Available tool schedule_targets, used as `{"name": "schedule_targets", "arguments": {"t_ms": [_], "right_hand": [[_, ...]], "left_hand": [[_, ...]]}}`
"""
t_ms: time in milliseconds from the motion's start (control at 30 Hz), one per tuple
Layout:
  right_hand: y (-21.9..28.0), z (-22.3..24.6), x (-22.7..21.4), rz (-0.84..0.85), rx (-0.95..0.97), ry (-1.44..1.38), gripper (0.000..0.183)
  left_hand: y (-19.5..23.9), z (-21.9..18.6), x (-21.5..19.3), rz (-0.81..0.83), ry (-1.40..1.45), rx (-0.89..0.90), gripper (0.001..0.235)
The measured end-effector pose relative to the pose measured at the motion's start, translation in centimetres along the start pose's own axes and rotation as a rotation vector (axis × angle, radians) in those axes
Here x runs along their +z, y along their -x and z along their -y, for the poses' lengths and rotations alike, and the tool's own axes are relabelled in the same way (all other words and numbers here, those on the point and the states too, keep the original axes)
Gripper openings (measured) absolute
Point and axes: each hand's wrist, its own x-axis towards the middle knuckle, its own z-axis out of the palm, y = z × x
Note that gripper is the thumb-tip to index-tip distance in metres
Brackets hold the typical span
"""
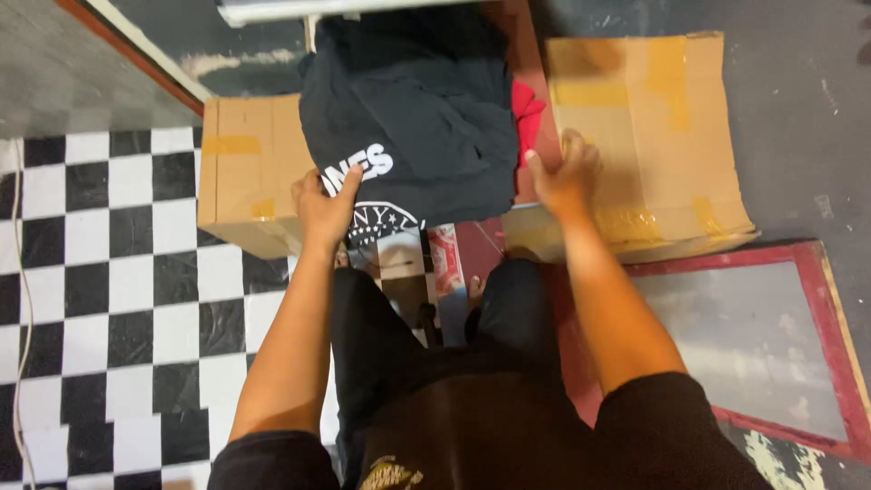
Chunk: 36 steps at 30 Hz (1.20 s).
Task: Inspecting and aligning printed t-shirts before placing them on a heat press machine.
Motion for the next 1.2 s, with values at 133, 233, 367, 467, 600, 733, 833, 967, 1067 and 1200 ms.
{"name": "schedule_targets", "arguments": {"t_ms": [133,233,367,467,600,733,833,967,1067,1200], "right_hand": [[0.5,-4.5,1.8,0.129,0.085,0.091,0.073],[0.8,-5.0,2.8,0.306,0.256,-0.007,0.077],[1.8,-3.5,1.6,0.221,0.114,0.067,0.068],[2.2,-1.8,0.0,0.223,0.09,0.084,0.056],[1.7,1.5,-3.7,0.308,0.155,-0.006,0.05],[3.4,-0.5,-4.3,0.35,0.197,-0.118,0.052],[6.7,-4.3,-4.1,0.359,0.11,-0.159,0.057],[11.4,-4.0,-6.1,0.423,0.195,-0.383,0.059],[13.9,-3.0,-7.8,0.435,0.364,-0.397,0.062],[15.0,-1.2,-8.3,0.417,0.554,-0.128,0.074]], "left_hand": [[0.7,-2.0,-0.9,0.204,0.271,-0.21,0.06],[1.0,-2.3,-1.1,0.223,0.148,-0.237,0.057],[1.7,-2.8,-0.4,0.251,0.036,-0.251,0.063],[2.3,-2.2,0.4,0.224,0.004,-0.233,0.064],[2.1,-1.7,0.1,0.179,-0.068,-0.173,0.056],[2.5,-1.7,-1.4,0.183,-0.057,-0.179,0.051],[4.5,-0.1,-3.1,0.2,0.041,-0.088,0.048],[8.9,0.1,-5.6,0.292,0.082,-0.12,0.042],[11.6,-0.1,-6.4,0.281,0.089,-0.212,0.041],[12.4,0.5,-6.0,0.277,0.345,-0.314,0.043]]}}
